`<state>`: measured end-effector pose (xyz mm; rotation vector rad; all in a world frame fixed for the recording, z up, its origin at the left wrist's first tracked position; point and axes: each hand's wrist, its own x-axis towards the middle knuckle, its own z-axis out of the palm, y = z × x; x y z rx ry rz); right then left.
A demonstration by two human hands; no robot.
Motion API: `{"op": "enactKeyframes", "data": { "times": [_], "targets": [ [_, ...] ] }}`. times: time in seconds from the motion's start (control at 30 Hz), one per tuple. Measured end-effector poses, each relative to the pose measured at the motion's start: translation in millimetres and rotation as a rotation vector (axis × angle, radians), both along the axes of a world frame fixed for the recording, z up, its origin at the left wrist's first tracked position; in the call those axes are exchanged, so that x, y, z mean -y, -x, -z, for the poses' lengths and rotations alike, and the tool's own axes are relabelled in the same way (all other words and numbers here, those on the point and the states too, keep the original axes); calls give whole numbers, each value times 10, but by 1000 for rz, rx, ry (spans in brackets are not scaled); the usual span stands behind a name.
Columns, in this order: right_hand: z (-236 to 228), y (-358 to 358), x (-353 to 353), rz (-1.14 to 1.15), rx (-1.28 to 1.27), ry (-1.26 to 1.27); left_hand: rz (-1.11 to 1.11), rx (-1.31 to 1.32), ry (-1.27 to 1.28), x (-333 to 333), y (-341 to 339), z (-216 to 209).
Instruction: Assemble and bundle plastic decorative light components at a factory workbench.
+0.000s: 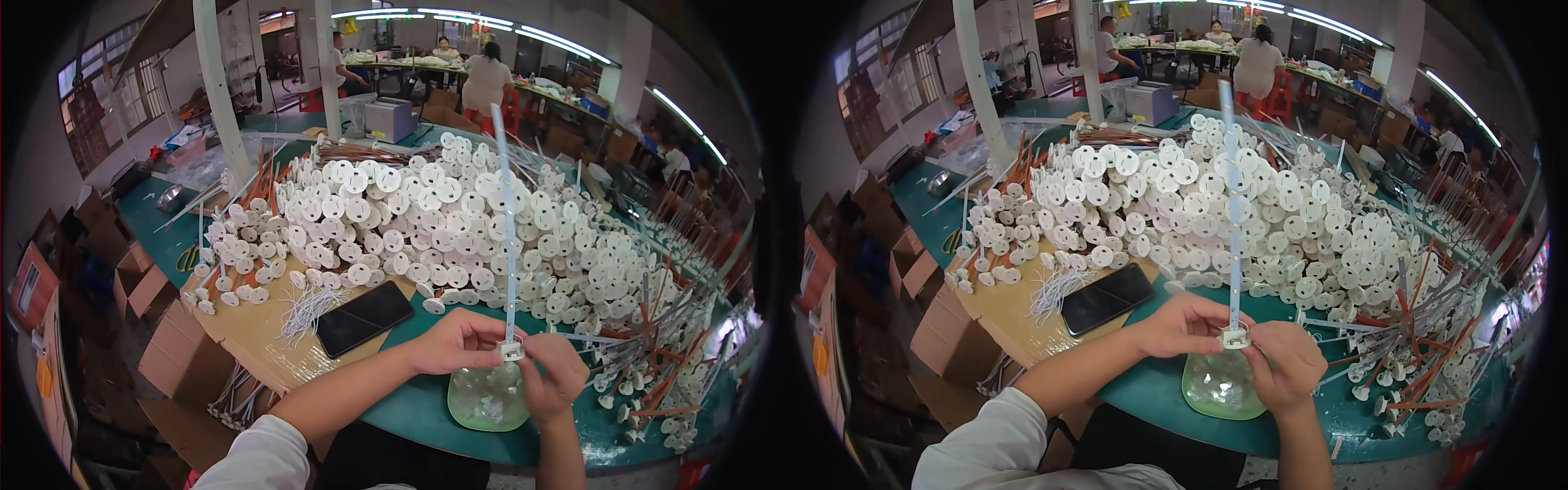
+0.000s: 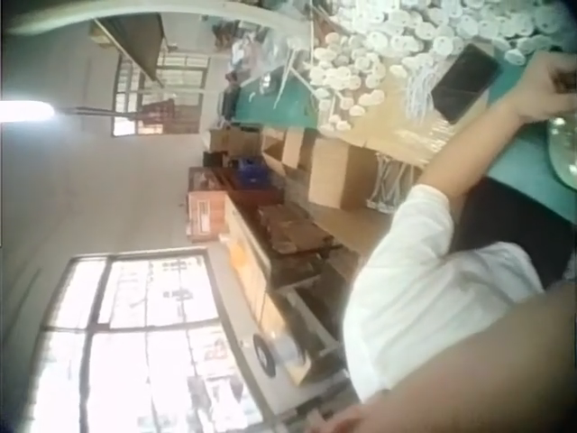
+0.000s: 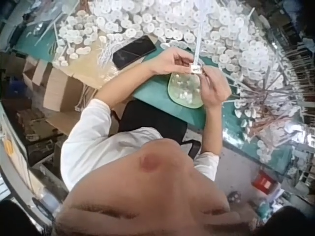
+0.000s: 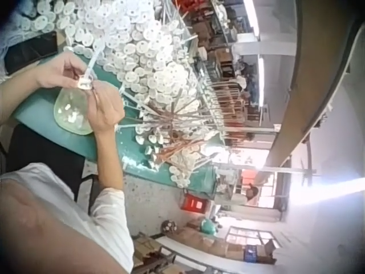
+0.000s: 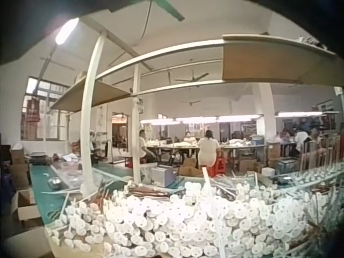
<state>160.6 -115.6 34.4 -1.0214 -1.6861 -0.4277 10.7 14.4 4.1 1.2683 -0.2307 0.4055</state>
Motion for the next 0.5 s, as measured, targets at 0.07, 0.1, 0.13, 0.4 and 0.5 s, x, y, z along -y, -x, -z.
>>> {"op": "enactKeyframes", "data": {
  "times": [0.07, 0.1, 0.13, 0.4, 0.5],
  "targets": [
    [-55, 73, 55, 115, -487, 214, -137, 39, -31, -20, 41, -27],
    [-106, -29, 108, 126, -480, 212, -127, 47, -29, -53, 33, -34],
    [-184, -209, 181, -13, -322, 504, -207, 53, 19, -81, 30, -54],
    [36, -112, 107, -228, 400, 1149, -422, 20, 162, -38, -55, 1],
    [42, -108, 87, -138, 378, 1076, -395, 19, 172, -20, -58, -4]
  ]
}}
